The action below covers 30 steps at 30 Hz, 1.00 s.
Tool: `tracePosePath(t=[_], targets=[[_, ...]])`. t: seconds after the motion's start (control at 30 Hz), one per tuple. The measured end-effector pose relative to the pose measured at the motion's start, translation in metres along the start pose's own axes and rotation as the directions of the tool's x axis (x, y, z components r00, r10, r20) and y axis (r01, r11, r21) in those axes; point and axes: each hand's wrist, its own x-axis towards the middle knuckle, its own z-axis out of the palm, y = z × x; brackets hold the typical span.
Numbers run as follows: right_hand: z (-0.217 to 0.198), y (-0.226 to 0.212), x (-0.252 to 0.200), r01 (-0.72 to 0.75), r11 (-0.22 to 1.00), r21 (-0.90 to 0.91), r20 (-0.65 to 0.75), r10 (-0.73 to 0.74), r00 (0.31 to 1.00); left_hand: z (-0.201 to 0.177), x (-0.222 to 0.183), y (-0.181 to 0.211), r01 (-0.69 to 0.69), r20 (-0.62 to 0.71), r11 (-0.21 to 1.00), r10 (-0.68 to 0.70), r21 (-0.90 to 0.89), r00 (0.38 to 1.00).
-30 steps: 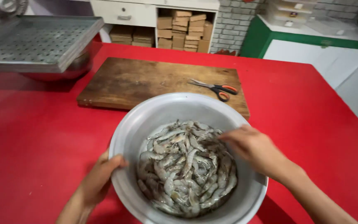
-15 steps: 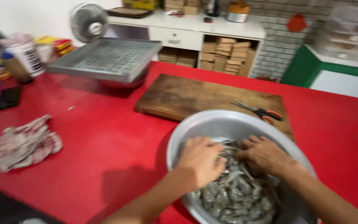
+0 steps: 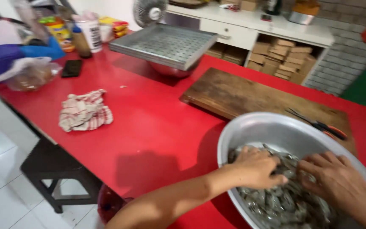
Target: Peeling and cleaning raw shrimp by hand on a red preparation table
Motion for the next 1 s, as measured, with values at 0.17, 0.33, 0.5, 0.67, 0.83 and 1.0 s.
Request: tracePosePath(t=[0.17, 0.33, 0.5, 0.67, 0.83, 1.0], targets=[[-0.009, -0.011, 0.003, -0.073, 0.978, 0.197, -0.132, 0.101, 0.986, 0.004, -0.002, -0.002, -0.067, -0.034, 0.995, 0.065, -0.079, 0.997], [-0.049, -0.022, 0.004, -0.025, 0.684, 0.729, -0.122, 0.166, 0.978, 0.012, 0.018, -0.015, -0.169, -0.304, 0.986, 0.161, -0.001, 0.939], [-0.084, -0.026, 0.020, -0.109, 0.478, 0.871, -0.025, 0.266, 0.964, -0.007, 0.020, -0.020, -0.182, -0.243, 0.980, 0.158, -0.080, 0.957], [-0.071, -0.032, 0.034, -0.202, 0.244, 0.949, 0.112, 0.336, 0.935, 0.002, 0.029, -0.032, -0.158, -0.218, 0.985, 0.140, -0.068, 0.966], [-0.032, -0.026, 0.041, -0.077, -0.693, 0.717, 0.354, 0.267, 0.896, -0.009, 0.029, -0.029, -0.053, -0.160, 0.966, 0.013, -0.251, 0.987], [-0.051, -0.031, 0.047, -0.204, -0.758, 0.620, 0.466, 0.147, 0.872, 0.015, 0.038, -0.046, -0.049, -0.200, 0.953, -0.013, -0.300, 0.980]])
